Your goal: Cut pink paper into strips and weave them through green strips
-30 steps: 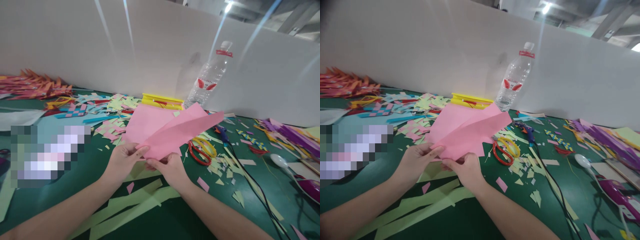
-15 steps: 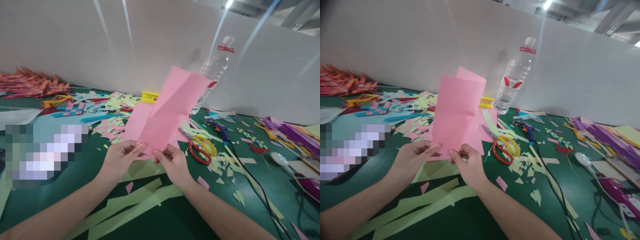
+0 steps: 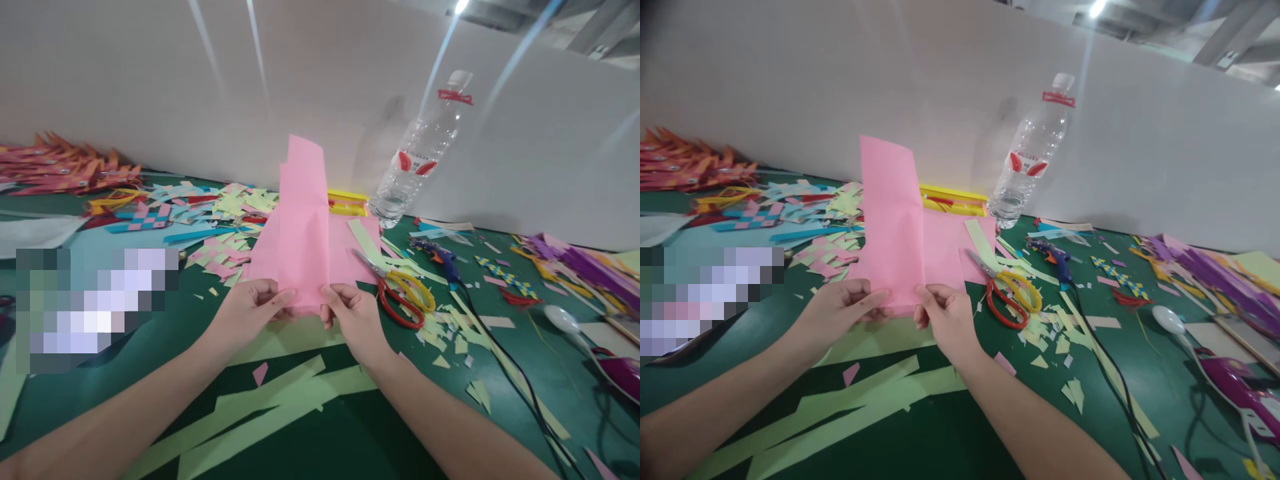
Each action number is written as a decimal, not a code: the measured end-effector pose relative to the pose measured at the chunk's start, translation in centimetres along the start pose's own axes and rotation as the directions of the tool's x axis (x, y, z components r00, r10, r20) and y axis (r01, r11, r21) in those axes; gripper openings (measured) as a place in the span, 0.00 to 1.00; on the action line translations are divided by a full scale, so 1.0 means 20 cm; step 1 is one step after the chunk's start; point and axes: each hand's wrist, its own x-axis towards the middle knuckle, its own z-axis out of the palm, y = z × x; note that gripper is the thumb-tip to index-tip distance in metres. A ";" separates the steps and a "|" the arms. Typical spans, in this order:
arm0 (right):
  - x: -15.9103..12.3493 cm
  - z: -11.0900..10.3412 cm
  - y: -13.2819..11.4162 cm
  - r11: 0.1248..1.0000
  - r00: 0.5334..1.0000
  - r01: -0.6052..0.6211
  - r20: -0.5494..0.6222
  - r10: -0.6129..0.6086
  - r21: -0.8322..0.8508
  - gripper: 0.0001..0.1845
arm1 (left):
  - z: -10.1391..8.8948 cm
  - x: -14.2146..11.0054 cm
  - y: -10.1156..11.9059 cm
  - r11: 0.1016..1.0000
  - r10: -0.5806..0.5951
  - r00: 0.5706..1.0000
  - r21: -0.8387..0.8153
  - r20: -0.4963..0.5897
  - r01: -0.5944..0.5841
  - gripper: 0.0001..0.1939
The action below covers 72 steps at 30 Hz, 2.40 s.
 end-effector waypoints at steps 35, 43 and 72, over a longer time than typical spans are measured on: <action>0.07 -0.10 0.02 0.998 0.983 -0.039 0.180 0.030 0.047 0.17 | 0.00 -0.02 0.01 0.977 -0.091 0.944 0.211 0.316 0.023 0.16; 0.08 -0.12 0.02 0.988 0.992 -0.110 0.067 0.103 0.111 0.17 | 0.01 -0.02 0.00 0.974 -0.057 0.918 0.223 0.392 -0.034 0.16; 0.06 -0.12 0.02 0.951 0.902 -0.302 0.343 0.264 0.063 0.26 | -0.04 0.01 -0.03 0.956 0.194 0.955 0.176 0.223 -0.236 0.17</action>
